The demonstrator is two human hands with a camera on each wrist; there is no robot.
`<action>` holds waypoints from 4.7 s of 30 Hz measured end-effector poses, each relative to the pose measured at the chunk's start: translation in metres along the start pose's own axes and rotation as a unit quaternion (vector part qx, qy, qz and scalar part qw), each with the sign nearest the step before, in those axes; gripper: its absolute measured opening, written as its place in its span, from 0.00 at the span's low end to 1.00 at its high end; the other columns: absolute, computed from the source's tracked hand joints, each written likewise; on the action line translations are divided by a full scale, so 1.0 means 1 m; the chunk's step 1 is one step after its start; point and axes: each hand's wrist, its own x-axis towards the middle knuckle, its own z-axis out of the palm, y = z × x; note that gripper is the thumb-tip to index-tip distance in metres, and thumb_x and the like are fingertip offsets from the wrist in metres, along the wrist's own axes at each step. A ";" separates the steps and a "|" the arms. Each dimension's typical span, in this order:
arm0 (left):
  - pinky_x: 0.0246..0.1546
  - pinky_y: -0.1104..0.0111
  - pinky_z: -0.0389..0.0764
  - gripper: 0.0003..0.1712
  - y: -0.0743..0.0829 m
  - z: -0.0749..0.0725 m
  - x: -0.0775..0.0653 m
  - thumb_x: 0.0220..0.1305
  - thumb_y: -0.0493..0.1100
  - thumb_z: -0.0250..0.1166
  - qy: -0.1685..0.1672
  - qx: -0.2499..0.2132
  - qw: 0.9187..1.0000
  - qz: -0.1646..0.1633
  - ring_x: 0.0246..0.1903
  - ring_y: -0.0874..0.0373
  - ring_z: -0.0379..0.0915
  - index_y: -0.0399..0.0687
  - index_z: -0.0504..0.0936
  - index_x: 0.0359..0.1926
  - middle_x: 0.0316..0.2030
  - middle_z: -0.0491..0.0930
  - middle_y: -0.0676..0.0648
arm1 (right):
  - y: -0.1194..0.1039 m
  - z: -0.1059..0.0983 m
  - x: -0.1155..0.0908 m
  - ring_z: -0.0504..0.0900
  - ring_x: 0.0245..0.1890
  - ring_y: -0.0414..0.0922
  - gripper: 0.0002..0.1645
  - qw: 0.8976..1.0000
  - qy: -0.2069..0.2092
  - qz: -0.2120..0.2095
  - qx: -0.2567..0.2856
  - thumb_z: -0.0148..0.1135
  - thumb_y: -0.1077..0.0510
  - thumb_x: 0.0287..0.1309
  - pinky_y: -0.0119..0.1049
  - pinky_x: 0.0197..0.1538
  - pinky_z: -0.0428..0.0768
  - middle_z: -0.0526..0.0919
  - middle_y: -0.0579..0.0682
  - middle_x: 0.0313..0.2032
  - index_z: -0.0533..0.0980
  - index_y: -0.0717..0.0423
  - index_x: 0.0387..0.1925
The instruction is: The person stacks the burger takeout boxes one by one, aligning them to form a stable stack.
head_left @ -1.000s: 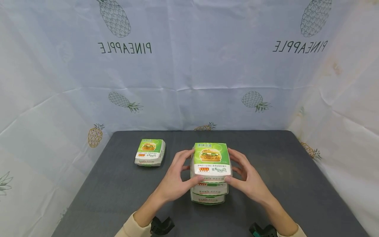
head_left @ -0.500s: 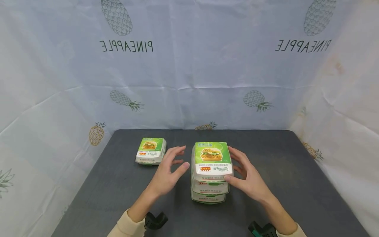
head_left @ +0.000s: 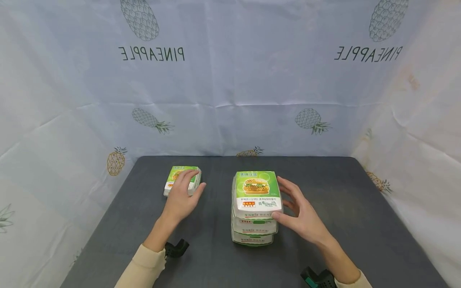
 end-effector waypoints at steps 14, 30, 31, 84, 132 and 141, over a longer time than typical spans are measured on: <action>0.62 0.35 0.64 0.35 -0.059 -0.018 -0.004 0.70 0.52 0.68 -0.070 0.037 0.989 -0.121 0.69 0.31 0.56 0.36 0.71 0.69 0.68 0.63 0.32 | 0.000 -0.001 -0.001 0.59 0.71 0.37 0.51 1.000 -0.002 0.004 0.015 0.66 0.69 0.62 0.28 0.63 0.70 0.51 0.54 0.77 0.51 0.52 0.80; 0.67 0.31 0.52 0.59 -0.109 -0.027 -0.011 0.64 0.59 0.72 -0.205 -0.062 0.946 -0.243 0.75 0.27 0.33 0.41 0.47 0.81 0.78 0.35 0.29 | 0.002 -0.001 -0.001 0.59 0.72 0.38 0.52 1.000 -0.003 0.002 0.015 0.67 0.68 0.62 0.28 0.64 0.71 0.51 0.53 0.77 0.52 0.49 0.80; 0.67 0.31 0.51 0.59 -0.111 -0.027 -0.012 0.63 0.58 0.72 -0.208 -0.070 0.945 -0.243 0.76 0.28 0.32 0.41 0.47 0.81 0.78 0.35 0.29 | 0.002 -0.001 0.000 0.59 0.72 0.38 0.52 1.000 -0.003 0.003 0.015 0.67 0.68 0.62 0.28 0.64 0.70 0.51 0.53 0.77 0.52 0.49 0.80; 0.57 0.48 0.73 0.51 -0.047 -0.033 0.012 0.64 0.60 0.71 -0.107 -0.098 0.971 -0.191 0.64 0.43 0.64 0.52 0.58 0.80 0.77 0.53 0.40 | -0.001 -0.002 -0.001 0.59 0.72 0.39 0.50 1.000 0.001 0.002 0.004 0.66 0.67 0.63 0.28 0.64 0.70 0.53 0.53 0.77 0.52 0.52 0.80; 0.49 0.56 0.76 0.47 0.079 -0.047 0.045 0.59 0.52 0.77 -0.056 -0.140 0.987 -0.049 0.55 0.55 0.70 0.61 0.65 0.77 0.74 0.59 0.52 | -0.003 0.000 -0.001 0.59 0.73 0.46 0.50 1.000 0.012 -0.002 -0.008 0.67 0.67 0.63 0.27 0.64 0.69 0.54 0.53 0.76 0.53 0.50 0.80; 0.52 0.54 0.76 0.47 0.094 -0.041 0.045 0.59 0.52 0.77 -0.066 -0.159 0.984 -0.041 0.60 0.54 0.68 0.60 0.66 0.76 0.74 0.61 0.54 | -0.004 0.001 0.000 0.59 0.72 0.40 0.50 1.000 0.011 -0.008 -0.014 0.67 0.67 0.63 0.29 0.63 0.70 0.55 0.50 0.76 0.54 0.49 0.80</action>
